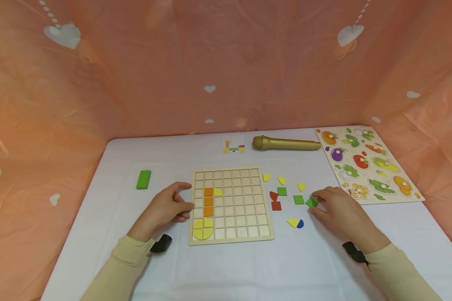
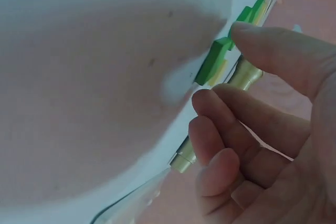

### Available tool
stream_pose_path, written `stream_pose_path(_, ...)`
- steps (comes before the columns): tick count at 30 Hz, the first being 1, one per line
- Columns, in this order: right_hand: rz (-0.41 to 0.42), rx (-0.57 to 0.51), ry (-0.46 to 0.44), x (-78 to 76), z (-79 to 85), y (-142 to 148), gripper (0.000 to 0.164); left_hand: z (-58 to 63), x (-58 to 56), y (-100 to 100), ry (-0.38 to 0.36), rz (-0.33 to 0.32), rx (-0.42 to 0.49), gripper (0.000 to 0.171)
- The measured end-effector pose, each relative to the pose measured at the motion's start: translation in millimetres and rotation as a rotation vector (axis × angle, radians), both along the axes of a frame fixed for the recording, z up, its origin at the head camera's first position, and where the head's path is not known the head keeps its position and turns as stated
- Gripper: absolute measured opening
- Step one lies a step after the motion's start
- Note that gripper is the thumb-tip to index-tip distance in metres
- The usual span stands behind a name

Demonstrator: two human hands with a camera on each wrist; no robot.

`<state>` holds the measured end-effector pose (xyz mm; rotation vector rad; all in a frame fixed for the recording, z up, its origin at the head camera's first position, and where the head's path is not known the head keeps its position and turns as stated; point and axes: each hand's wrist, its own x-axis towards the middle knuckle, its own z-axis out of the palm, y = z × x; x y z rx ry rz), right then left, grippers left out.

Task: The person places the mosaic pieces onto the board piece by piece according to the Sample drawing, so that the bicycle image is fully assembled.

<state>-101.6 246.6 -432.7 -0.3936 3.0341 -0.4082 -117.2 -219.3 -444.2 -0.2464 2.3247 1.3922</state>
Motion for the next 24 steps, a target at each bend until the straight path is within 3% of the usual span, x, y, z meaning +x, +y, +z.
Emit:
stream_pose_path(13, 0.017, -0.004, -0.014, -4.5, -3.2, 1.1, 0.027, 0.8, 1.0, -0.4, 0.016, -0.01, 0.006, 0.068)
stream_pose_path(24, 0.049, -0.041, 0.041, -5.2, 4.2, -2.6, 0.026, 1.5, 1.1, 0.5, 0.006, 0.001, -0.003, 0.068)
